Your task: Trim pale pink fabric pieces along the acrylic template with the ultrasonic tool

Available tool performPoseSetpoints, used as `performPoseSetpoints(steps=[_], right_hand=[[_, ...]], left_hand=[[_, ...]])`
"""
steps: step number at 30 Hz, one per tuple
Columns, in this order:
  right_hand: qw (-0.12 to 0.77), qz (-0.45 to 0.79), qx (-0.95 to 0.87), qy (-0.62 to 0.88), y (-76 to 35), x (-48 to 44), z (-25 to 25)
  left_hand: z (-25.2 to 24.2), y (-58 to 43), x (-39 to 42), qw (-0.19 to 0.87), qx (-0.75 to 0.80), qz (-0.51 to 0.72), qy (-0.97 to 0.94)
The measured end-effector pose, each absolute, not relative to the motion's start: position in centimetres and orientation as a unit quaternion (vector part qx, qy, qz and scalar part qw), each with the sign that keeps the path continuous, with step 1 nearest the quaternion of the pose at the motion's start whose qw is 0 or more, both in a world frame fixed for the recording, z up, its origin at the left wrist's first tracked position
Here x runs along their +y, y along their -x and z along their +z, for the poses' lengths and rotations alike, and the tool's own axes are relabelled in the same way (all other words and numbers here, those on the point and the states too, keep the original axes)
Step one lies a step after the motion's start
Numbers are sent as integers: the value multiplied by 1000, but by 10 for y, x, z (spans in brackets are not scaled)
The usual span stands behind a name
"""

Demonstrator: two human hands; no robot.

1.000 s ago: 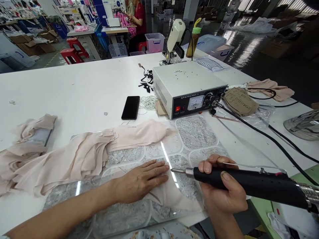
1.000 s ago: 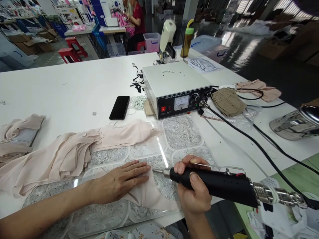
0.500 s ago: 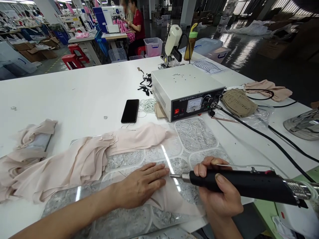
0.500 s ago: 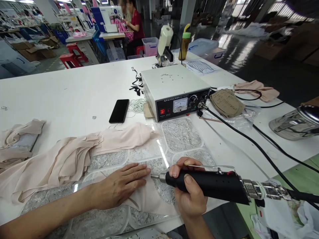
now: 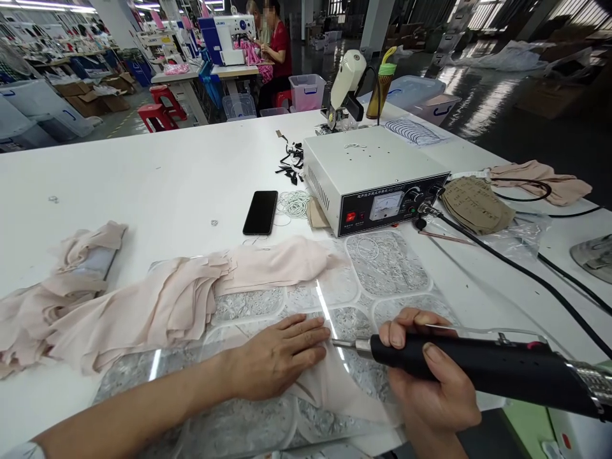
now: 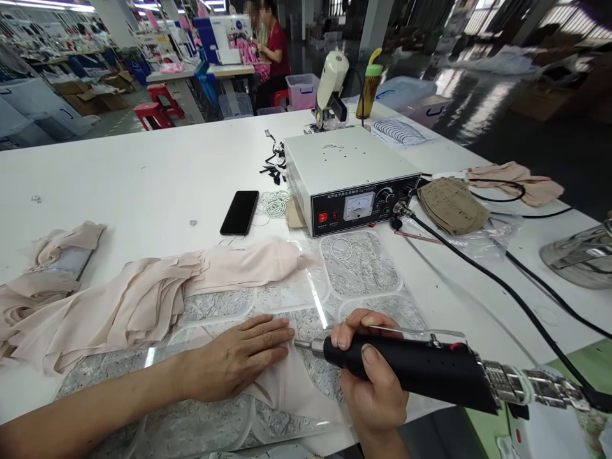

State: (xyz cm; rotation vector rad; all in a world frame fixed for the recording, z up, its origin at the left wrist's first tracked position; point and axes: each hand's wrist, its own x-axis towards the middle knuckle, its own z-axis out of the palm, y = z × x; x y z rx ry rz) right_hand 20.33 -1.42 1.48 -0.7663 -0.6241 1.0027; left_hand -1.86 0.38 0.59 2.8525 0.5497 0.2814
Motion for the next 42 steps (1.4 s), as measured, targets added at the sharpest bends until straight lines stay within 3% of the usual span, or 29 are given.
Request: performPoseSetpoints(steps=[42], right_hand=[[764, 402, -345, 370, -204, -13, 13]], left_hand=[[-3, 22, 3, 155, 201, 99, -962]])
